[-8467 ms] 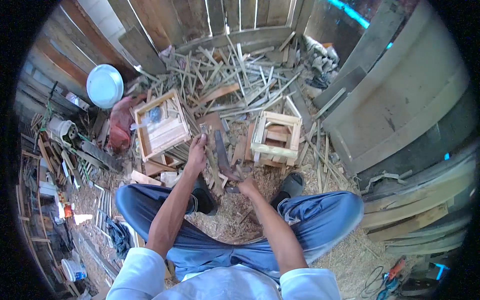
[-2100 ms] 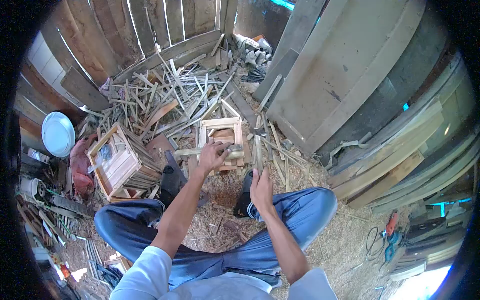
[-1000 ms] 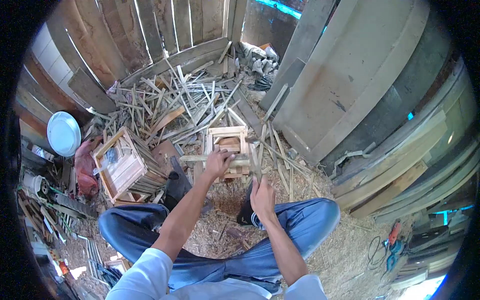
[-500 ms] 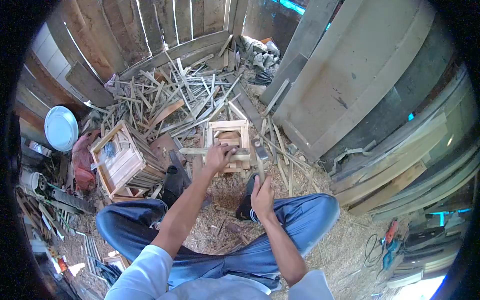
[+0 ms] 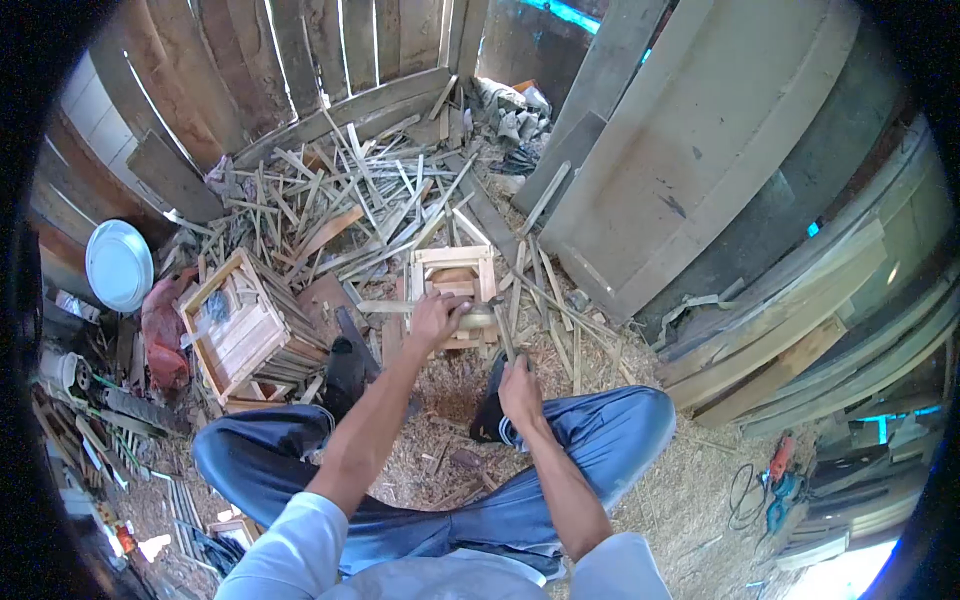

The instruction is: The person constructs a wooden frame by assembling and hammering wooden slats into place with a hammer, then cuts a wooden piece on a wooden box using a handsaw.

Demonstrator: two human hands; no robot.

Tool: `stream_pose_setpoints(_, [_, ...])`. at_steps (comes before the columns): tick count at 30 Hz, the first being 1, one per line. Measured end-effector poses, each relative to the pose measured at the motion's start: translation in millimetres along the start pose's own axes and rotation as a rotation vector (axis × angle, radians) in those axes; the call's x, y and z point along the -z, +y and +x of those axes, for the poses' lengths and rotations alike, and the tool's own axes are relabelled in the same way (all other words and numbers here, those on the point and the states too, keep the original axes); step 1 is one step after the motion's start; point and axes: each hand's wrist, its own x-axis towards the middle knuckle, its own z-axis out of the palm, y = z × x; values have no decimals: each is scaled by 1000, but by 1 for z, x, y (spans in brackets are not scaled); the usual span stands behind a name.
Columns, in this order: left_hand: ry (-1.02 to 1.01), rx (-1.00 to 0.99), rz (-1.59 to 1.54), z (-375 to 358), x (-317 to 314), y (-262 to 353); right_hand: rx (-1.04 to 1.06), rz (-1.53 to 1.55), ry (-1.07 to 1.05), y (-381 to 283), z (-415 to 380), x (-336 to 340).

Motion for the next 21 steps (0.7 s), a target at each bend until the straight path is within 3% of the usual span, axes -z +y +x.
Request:
stream_pose_setpoints(2, [101,-28,6,0,0,-2,52,-38,24,-25,2,31])
stream_pose_setpoints(5, [35,-59,-17,-1,5,-1,-10,295,109,-62,-7,65])
stream_pose_setpoints(7, [193,-204,72,-3,1,-1,51,272,173,-54,-8,58])
stream_pose_setpoints(10, [127,-104,78,-3,5,1,142,180,284,-14,-5,14])
stream_pose_setpoints(12, [107,-106,77,-5,0,-3,-76,40,-30,-13,1,10])
stream_pose_setpoints(14, [155,-82,111,-3,-4,-3,-63,4,-44,-37,6,37])
stream_pose_setpoints(17, [94,-53,81,-2,-2,-4,1,246,150,-59,-4,56])
stream_pose_setpoints(20, [87,-55,83,-8,3,-1,19,152,133,-43,-9,31])
stream_pose_setpoints(21, [111,-83,97,-6,1,-2,-29,9,-70,-24,-5,15])
